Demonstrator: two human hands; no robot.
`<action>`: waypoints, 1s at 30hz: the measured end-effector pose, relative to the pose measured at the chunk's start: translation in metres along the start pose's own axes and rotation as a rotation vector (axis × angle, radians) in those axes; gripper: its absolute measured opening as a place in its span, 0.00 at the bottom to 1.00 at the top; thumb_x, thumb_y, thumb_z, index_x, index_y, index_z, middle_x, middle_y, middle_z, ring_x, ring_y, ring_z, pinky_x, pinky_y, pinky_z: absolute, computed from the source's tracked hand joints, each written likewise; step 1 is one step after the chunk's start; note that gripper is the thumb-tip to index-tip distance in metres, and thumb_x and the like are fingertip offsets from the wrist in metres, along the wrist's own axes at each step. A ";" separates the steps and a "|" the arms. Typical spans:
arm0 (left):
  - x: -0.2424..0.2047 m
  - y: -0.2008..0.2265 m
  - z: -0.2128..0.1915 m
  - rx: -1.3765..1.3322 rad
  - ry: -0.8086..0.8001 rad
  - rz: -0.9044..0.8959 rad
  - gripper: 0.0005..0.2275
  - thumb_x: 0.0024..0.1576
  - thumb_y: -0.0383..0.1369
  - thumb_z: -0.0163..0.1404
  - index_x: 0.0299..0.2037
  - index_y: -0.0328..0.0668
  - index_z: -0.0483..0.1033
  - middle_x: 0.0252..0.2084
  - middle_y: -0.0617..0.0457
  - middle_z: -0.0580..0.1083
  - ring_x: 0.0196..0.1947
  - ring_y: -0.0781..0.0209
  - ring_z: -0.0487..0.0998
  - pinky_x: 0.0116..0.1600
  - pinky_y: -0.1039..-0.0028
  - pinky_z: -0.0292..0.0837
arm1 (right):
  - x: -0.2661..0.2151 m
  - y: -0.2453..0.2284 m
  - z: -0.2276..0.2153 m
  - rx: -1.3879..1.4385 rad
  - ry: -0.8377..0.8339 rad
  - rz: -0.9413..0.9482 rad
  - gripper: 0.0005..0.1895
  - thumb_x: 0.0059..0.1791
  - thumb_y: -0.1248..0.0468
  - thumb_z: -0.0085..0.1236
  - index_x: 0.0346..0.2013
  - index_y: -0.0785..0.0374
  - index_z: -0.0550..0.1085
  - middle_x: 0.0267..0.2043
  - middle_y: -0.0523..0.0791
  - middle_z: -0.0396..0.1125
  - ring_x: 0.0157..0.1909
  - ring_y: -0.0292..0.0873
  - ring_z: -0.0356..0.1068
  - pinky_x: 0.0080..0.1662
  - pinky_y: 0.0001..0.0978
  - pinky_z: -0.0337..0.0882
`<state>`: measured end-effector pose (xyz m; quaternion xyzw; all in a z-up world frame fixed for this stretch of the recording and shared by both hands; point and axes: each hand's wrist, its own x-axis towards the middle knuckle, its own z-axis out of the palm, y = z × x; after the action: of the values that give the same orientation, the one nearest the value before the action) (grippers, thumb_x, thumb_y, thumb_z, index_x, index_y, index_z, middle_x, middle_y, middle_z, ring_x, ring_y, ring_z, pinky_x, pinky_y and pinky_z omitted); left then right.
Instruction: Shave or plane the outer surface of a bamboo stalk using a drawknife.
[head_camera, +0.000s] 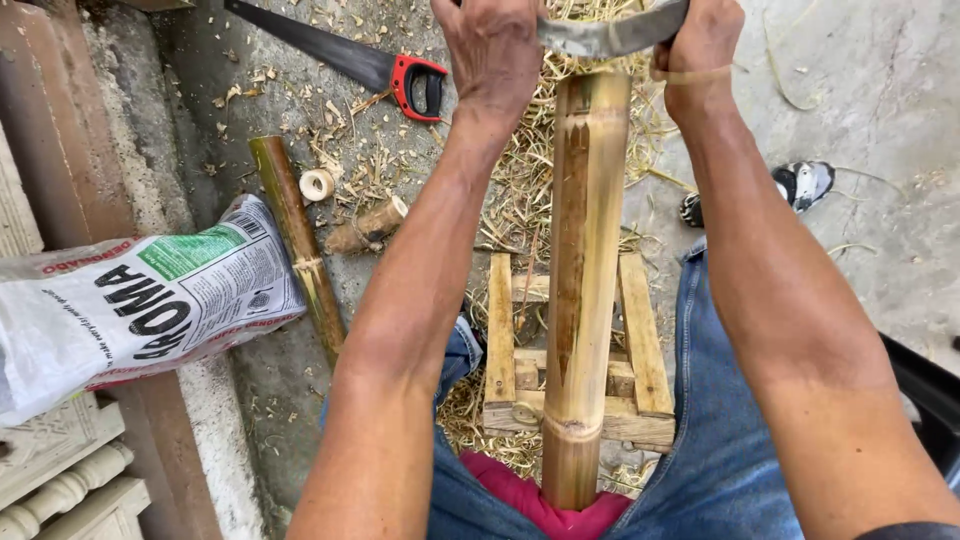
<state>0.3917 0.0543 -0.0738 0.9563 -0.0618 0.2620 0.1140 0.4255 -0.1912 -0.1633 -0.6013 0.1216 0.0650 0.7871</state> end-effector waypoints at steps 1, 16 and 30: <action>-0.012 0.006 -0.008 -0.005 0.007 -0.004 0.07 0.56 0.29 0.55 0.26 0.46 0.75 0.23 0.53 0.68 0.32 0.58 0.67 0.48 0.57 0.59 | -0.012 -0.009 0.002 -0.007 -0.002 -0.005 0.27 0.61 0.44 0.46 0.27 0.62 0.64 0.21 0.44 0.59 0.18 0.42 0.60 0.22 0.40 0.59; -0.137 0.040 -0.054 -0.224 -0.068 -0.267 0.10 0.62 0.33 0.54 0.27 0.47 0.72 0.29 0.55 0.70 0.38 0.57 0.68 0.46 0.60 0.55 | -0.151 -0.042 0.012 -0.452 0.058 0.032 0.28 0.62 0.47 0.34 0.21 0.55 0.59 0.16 0.38 0.54 0.16 0.34 0.54 0.17 0.32 0.54; -0.126 0.018 -0.022 -0.501 -0.111 -0.877 0.09 0.59 0.36 0.53 0.28 0.45 0.75 0.24 0.55 0.73 0.24 0.64 0.71 0.31 0.63 0.67 | -0.150 -0.060 0.003 -0.535 -0.144 -0.063 0.29 0.61 0.39 0.34 0.47 0.65 0.63 0.47 0.46 0.63 0.43 0.38 0.67 0.45 0.32 0.74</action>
<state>0.2698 0.0502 -0.1174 0.8481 0.2786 0.1156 0.4357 0.2967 -0.1983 -0.0662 -0.7852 0.0251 0.1126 0.6084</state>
